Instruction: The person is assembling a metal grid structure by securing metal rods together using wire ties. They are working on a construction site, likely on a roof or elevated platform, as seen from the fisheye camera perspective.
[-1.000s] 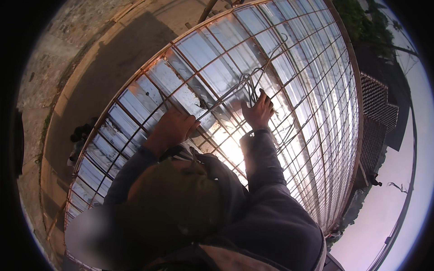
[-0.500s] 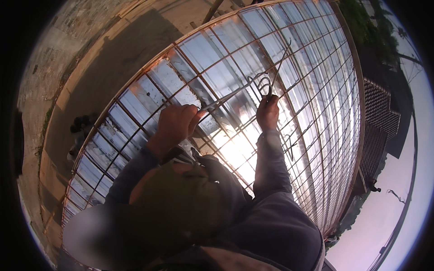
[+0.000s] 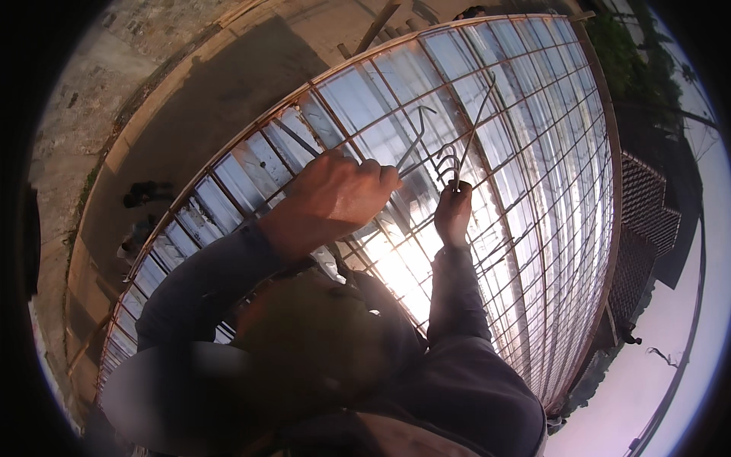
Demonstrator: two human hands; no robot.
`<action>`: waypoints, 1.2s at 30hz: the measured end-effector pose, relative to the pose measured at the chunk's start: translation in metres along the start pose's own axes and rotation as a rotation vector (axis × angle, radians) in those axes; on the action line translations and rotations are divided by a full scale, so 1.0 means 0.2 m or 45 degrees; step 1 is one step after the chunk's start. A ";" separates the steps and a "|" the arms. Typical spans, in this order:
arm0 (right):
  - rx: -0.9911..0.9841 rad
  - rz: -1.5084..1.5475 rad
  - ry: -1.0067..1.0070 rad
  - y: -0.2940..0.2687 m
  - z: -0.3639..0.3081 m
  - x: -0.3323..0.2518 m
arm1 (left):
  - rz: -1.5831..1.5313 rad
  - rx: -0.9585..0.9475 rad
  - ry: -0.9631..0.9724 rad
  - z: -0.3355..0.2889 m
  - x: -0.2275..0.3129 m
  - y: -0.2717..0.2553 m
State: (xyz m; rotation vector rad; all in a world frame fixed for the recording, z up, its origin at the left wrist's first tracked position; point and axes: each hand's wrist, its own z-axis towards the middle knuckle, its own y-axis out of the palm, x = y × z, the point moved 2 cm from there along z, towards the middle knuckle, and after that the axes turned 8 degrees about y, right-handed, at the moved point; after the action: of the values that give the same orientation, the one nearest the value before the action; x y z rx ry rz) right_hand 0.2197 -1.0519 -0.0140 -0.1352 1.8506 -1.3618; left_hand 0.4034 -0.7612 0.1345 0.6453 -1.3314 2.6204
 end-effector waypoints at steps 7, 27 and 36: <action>-0.100 -0.301 -0.400 0.07 0.03 -0.17 | 0.007 -0.081 -0.548 -0.46 -0.12 -0.87; -1.388 0.238 -1.633 1.04 -0.28 -2.76 | -0.024 1.333 -2.099 -2.25 0.64 -2.08; -1.479 -0.170 -1.501 1.06 -0.40 -2.81 | -0.167 1.212 -2.370 -3.01 0.43 -1.51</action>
State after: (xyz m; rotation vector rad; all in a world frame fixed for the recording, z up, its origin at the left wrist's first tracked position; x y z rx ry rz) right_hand 0.6153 -0.6128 0.1183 -1.3289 1.2922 0.0428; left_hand 0.2298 -0.1066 0.0822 3.3795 0.3350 1.8002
